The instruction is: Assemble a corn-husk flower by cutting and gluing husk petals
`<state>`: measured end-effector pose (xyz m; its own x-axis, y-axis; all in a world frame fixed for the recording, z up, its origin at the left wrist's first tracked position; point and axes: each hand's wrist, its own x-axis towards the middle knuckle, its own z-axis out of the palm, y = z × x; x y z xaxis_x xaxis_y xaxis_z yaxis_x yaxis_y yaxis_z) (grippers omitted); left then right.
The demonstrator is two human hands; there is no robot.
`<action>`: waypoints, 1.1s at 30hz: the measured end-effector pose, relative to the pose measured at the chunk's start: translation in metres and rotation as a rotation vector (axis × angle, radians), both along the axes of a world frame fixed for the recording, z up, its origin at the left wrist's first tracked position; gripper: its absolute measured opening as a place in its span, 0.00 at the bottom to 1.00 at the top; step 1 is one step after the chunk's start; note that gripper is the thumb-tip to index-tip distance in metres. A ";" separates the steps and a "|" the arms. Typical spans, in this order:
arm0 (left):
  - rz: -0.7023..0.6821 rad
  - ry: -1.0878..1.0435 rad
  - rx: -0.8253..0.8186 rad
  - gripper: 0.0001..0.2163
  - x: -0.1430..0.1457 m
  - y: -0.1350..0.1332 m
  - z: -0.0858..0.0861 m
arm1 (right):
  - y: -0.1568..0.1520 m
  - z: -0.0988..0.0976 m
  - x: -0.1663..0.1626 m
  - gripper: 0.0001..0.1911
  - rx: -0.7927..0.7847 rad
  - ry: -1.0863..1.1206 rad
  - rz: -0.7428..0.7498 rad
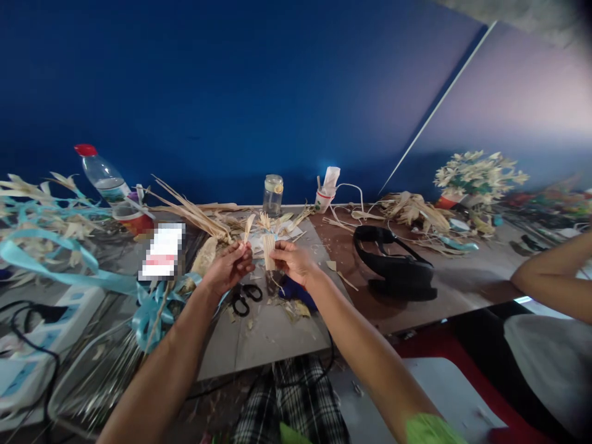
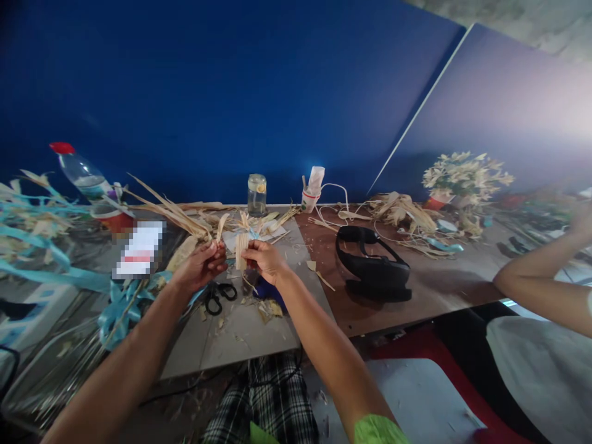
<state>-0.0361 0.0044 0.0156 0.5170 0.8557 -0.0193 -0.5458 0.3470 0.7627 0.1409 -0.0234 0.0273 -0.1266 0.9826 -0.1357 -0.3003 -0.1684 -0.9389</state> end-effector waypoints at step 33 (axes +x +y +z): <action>0.341 0.588 0.202 0.14 0.023 -0.004 -0.012 | 0.004 -0.021 -0.023 0.15 0.251 -0.296 -0.336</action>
